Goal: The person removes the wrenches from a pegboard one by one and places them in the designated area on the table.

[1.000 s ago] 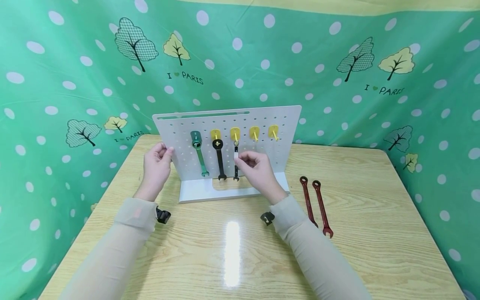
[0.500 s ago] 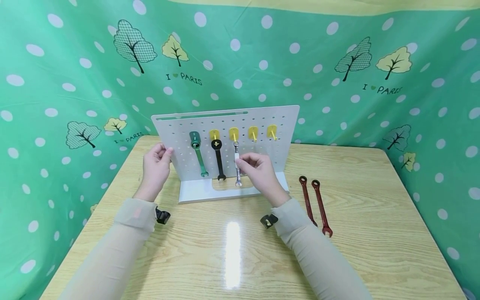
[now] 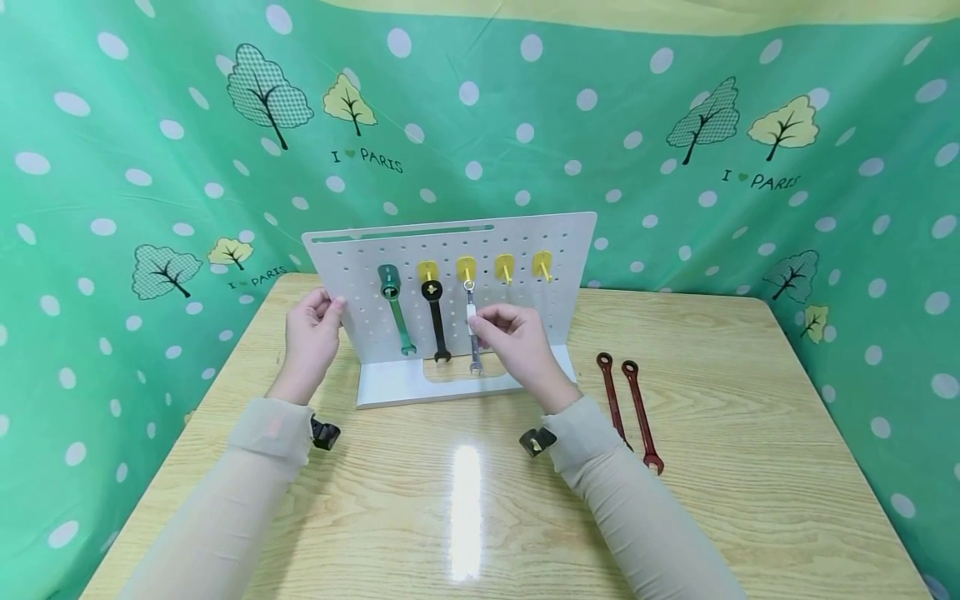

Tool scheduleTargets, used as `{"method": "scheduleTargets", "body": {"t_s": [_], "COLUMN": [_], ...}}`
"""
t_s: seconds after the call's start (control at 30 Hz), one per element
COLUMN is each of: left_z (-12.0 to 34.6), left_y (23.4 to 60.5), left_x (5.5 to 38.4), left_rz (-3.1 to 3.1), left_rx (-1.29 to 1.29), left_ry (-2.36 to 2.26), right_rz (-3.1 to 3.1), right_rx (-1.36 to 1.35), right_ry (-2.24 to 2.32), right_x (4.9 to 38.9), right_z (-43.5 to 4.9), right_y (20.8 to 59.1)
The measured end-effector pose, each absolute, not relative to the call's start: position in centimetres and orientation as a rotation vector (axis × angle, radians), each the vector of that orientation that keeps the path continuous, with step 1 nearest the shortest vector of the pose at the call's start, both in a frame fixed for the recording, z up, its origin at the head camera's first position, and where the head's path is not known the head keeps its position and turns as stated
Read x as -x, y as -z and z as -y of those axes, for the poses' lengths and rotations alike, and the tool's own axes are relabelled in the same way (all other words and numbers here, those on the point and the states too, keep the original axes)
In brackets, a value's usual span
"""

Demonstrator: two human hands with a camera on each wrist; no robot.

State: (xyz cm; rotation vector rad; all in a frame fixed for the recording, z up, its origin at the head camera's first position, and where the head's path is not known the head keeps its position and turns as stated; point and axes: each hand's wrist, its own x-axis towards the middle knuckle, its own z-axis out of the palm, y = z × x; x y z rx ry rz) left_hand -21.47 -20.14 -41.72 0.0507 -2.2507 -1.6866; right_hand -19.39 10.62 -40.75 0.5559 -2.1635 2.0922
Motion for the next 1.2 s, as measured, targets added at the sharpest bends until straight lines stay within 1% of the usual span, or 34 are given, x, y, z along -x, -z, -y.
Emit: {"method": "scheduleTargets", "body": {"t_s": [0.6, 1.2], "left_z": [20.1, 20.0], "left_y": [41.8, 41.8], "left_x": [21.5, 21.5], "left_rz": [2.264, 2.246], "left_rx": [-0.051, -0.058], "left_ry": [1.678, 1.687], "right_rz": [2.164, 2.149], "right_rx": [-0.594, -0.555], "right_ry": [-2.051, -2.061], "right_x": [19.1, 18.6], "right_z": [-10.9, -12.5], "right_y": [40.8, 41.8]}}
